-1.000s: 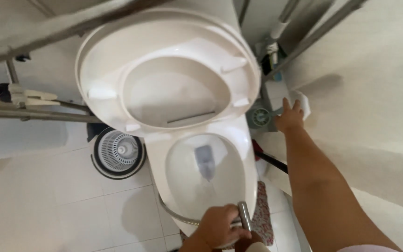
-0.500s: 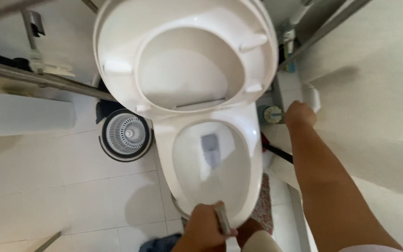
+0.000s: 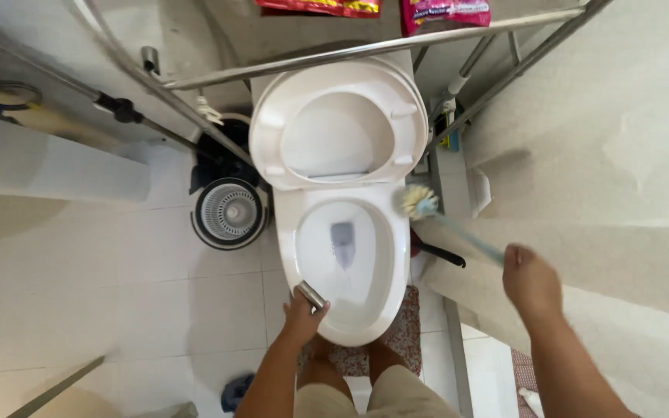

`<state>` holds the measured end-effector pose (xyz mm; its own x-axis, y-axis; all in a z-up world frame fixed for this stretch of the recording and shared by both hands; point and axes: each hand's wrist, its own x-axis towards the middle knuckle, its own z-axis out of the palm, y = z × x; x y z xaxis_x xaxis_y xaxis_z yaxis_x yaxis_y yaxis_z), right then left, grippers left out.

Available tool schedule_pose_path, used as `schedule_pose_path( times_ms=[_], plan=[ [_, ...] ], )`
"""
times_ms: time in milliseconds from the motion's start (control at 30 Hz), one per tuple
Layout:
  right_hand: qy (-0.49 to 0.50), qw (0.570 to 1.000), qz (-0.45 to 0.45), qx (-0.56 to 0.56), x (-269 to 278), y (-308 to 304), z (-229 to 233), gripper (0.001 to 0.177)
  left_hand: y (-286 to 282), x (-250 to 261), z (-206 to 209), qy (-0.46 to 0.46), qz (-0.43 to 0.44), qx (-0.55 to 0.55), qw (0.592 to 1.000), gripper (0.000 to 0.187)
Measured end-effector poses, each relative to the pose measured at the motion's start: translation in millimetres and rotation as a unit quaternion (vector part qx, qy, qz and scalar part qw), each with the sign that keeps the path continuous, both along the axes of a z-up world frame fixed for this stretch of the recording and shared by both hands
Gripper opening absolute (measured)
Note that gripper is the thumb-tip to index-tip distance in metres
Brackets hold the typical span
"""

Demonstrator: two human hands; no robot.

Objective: Cleaning a toilet bowl using detergent, a brush, and a water sprayer.

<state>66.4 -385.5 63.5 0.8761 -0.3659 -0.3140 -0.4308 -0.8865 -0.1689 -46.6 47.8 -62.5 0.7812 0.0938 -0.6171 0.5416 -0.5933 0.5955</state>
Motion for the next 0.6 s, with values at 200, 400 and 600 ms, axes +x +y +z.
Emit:
schedule_pose_path(
  times_ms=[200,400,600],
  plan=[
    [0.133,0.811,-0.355,0.446,-133.2,64.8,-54.3,0.046,28.4,3.7,-10.3,-0.025,0.087,-0.252,0.963,0.068],
    [0.291,0.545,-0.458,0.639,-173.6,200.6,-75.8,0.029,44.1,47.6,71.6,0.035,-0.086,-0.178,0.980,0.068],
    [0.311,0.738,-0.356,0.482,-213.6,250.8,-211.9,0.026,72.7,61.5,74.5,-0.071,-0.224,0.021,0.972,0.051]
  ],
)
